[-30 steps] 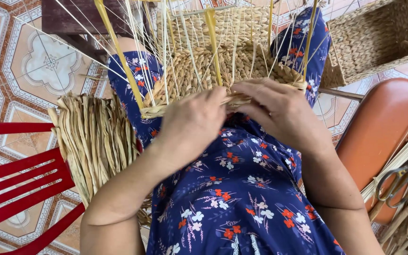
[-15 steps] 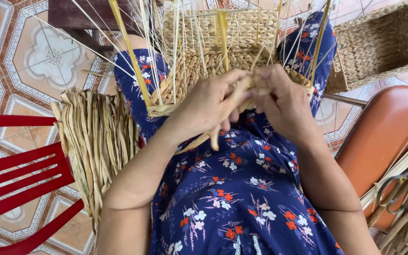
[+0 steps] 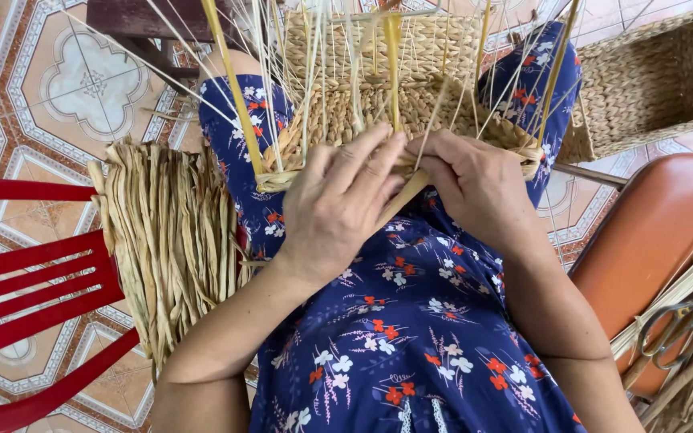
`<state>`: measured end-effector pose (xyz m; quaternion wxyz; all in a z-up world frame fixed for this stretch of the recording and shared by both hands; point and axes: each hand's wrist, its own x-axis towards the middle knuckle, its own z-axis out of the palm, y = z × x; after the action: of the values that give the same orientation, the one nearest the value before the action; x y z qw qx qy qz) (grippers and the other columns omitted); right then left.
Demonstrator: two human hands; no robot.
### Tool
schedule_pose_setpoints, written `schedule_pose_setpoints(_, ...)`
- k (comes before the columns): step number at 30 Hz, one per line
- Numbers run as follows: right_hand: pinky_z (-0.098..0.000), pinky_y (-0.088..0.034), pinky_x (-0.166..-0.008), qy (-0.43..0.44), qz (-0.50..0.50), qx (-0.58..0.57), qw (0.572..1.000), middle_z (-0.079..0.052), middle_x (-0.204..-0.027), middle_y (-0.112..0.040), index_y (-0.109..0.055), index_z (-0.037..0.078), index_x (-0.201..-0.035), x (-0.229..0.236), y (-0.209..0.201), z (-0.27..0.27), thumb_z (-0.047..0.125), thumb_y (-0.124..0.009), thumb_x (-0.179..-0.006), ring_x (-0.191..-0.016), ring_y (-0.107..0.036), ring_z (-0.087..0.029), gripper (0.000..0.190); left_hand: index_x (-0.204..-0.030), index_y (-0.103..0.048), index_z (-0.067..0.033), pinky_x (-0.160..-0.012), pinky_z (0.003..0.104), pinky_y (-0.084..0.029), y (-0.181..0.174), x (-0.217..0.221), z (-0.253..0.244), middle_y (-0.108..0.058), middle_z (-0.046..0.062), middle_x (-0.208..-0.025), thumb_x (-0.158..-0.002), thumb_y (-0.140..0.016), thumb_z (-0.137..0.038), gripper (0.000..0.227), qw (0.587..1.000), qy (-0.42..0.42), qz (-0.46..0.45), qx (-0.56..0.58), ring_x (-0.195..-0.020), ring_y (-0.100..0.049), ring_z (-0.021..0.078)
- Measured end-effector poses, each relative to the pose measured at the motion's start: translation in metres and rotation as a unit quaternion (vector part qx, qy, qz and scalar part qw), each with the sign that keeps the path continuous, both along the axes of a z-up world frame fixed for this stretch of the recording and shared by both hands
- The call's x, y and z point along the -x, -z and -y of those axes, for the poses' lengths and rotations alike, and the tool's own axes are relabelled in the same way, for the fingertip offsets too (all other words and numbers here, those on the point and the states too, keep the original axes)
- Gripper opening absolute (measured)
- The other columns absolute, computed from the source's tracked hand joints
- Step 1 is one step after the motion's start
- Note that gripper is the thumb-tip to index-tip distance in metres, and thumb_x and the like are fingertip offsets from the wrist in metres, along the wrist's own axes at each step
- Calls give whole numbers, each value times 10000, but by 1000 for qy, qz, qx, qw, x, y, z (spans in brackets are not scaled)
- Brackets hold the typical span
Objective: The person weaves dried water hyacinth stalks through a frame by hand, pulling individual fibers from a bundle and wrapping them around vertical supports. They press the woven layers together and occasionally use shears to trim excess material.
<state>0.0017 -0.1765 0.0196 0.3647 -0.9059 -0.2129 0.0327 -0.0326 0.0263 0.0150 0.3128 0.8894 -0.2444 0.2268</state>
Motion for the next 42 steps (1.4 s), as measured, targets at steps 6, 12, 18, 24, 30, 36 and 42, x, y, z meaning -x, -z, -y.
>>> schedule_pose_setpoints(6, -258, -560, -663, 24, -78, -104, 991, -72, -1037, -746, -618, 25, -1091, 4, 7, -2, 0, -689, -982, -788, -695, -97, 134, -1186, -698, -124, -684, 256, -525, 29, 11, -12, -582, -30, -982, -983, -787, -225, 244, 992, -84, -13, -94, -837, -571, 150)
schedule_pose_setpoints(12, -232, -527, -664, 81, -70, -118, 987, -98, -968, -772, -600, -9, -1111, 2, 17, 1, -12, -694, -1020, -800, -702, -85, 131, -1203, -724, -191, -634, 239, -517, 28, 24, -60, -534, -48, -835, -991, -776, -214, 219, 995, -72, -19, -71, -761, -585, 96)
schedule_pose_setpoints(18, -184, -479, -617, 142, -124, -327, 926, -137, -1073, -727, -565, -2, -1247, 13, 10, 18, -110, -544, -1024, -700, -629, -104, 248, -1234, -745, -226, -606, 219, -514, 49, 59, -167, -708, -9, -1088, -1025, -759, -88, 251, 979, -185, -81, 1, -813, -656, 86)
schedule_pose_setpoints(24, -225, -500, -650, 139, -90, -402, 900, -242, -1092, -721, -586, -62, -1230, 24, 48, 61, -105, -531, -1211, -681, -610, -161, 73, -1155, -734, -119, -782, 295, -575, 133, 88, -251, -746, 80, -1104, -979, -757, -144, 179, 882, -400, -226, 106, -938, -711, 177)
schedule_pose_setpoints(30, -212, -511, -643, 120, -70, -372, 918, -233, -1063, -712, -595, -59, -1221, 28, 39, 50, -40, -568, -1230, -675, -609, -150, 34, -1041, -727, -98, -708, 331, -605, 196, 77, -221, -735, 83, -1104, -983, -693, -217, 136, 792, -417, -446, 18, -814, -719, 186)
schedule_pose_setpoints(36, -203, -510, -658, 142, -70, -351, 923, -235, -1038, -709, -608, -72, -1180, 31, 35, 46, -58, -575, -1210, -683, -622, -147, 47, -1112, -698, -59, -603, 326, -594, 240, 83, -232, -713, 190, -998, -946, -718, -165, 197, 758, -473, -436, -106, -782, -683, 240)
schedule_pose_setpoints(42, -205, -513, -663, 133, -80, -366, 918, -238, -1025, -720, -609, -58, -1173, 30, 41, 49, -82, -597, -1208, -698, -641, -154, 44, -1106, -694, -130, -657, 339, -553, 178, 74, -250, -733, 89, -1084, -989, -616, -161, 144, 693, -439, -545, 171, -772, -672, 190)
